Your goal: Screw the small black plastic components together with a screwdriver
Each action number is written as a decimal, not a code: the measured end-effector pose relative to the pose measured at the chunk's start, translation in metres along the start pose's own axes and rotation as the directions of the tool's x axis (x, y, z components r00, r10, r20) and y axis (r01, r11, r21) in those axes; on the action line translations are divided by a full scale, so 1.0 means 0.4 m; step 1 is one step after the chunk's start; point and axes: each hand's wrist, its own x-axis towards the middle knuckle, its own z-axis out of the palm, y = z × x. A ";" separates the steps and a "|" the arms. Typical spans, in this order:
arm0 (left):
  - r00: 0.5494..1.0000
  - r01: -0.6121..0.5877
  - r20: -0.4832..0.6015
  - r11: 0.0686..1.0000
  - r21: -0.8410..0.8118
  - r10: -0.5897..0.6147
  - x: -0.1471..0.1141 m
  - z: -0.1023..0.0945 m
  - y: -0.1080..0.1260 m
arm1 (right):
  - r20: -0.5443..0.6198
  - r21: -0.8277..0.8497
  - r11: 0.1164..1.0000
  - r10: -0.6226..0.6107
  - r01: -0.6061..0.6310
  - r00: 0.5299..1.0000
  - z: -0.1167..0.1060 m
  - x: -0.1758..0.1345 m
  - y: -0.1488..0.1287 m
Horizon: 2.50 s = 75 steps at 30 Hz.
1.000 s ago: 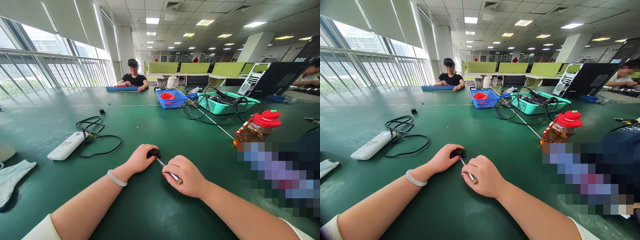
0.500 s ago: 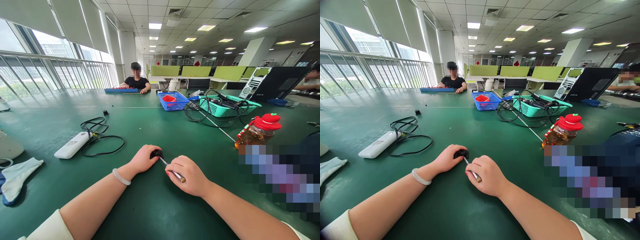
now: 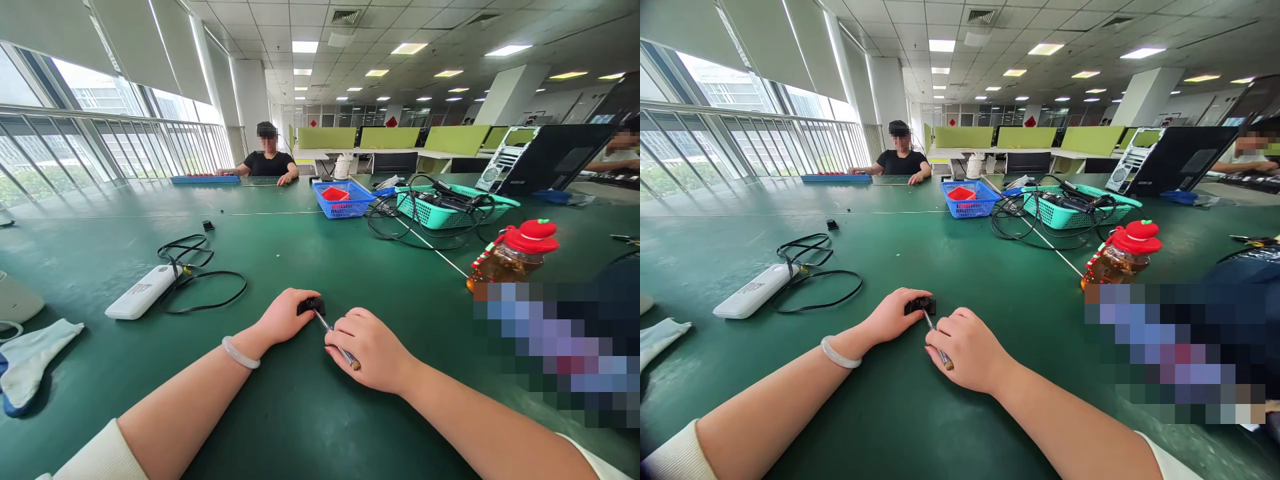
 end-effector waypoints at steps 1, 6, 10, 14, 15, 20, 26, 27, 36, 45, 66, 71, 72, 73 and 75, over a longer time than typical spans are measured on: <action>1.000 0.000 -0.001 1.000 0.000 0.000 0.000 0.000 0.000 | 0.004 -0.005 1.000 -0.002 0.002 1.000 0.000 0.000 -0.002; 1.000 -0.009 -0.007 1.000 0.001 0.009 -0.002 0.001 -0.002 | -0.007 0.092 0.993 0.078 -0.077 0.997 0.002 0.001 -0.009; 1.000 -0.006 -0.003 1.000 0.012 0.006 -0.003 0.002 -0.007 | -0.031 0.160 0.972 0.179 -0.172 0.983 0.001 0.002 -0.012; 1.000 -0.014 -0.002 1.000 0.005 0.014 -0.003 0.004 -0.010 | -0.044 0.146 0.972 0.190 -0.182 0.981 0.001 0.003 -0.012; 1.000 -0.011 -0.003 1.000 0.005 0.011 -0.002 0.004 -0.011 | -0.043 0.138 0.975 0.184 -0.177 0.982 0.001 0.003 -0.012; 0.999 0.035 0.016 0.999 0.029 -0.036 -0.002 -0.003 -0.006 | -0.052 0.079 0.986 0.150 -0.145 0.987 0.001 0.002 -0.017; 0.996 0.081 0.032 0.996 0.039 -0.083 -0.001 -0.009 -0.002 | -0.098 0.028 0.995 0.100 -0.098 0.990 0.004 0.002 -0.024; 0.996 0.081 0.033 0.996 0.042 -0.082 -0.001 -0.009 -0.002 | -0.099 0.019 0.995 0.096 -0.094 0.990 0.004 0.001 -0.025; 0.995 0.104 0.008 0.994 0.019 -0.104 0.009 -0.018 0.007 | -0.058 -0.057 0.992 0.106 -0.110 0.993 0.005 -0.003 -0.033; 0.997 0.074 0.015 0.997 0.030 -0.075 0.004 -0.012 -0.003 | -0.066 -0.063 0.996 0.056 -0.060 0.996 0.008 -0.004 -0.027; 0.996 0.089 0.023 0.995 0.034 -0.090 0.002 -0.007 0.000 | -0.097 -0.115 0.991 0.064 -0.075 0.993 0.002 -0.001 -0.027; 0.997 0.081 0.017 0.996 0.022 -0.082 0.001 -0.007 -0.002 | -0.108 -0.107 0.991 0.073 -0.085 0.991 -0.006 0.000 -0.029; 0.997 0.078 0.017 0.997 0.018 -0.078 0.000 -0.007 -0.002 | -0.102 -0.100 0.991 0.077 -0.088 0.992 -0.008 0.000 -0.030; 0.997 0.076 0.017 0.997 0.015 -0.076 0.000 -0.007 -0.003 | -0.096 -0.094 0.991 0.082 -0.091 0.992 -0.009 0.000 -0.031; 0.997 0.073 0.017 0.997 0.011 -0.073 -0.001 -0.006 -0.004 | -0.090 -0.089 0.991 0.092 -0.100 0.992 -0.010 0.000 -0.031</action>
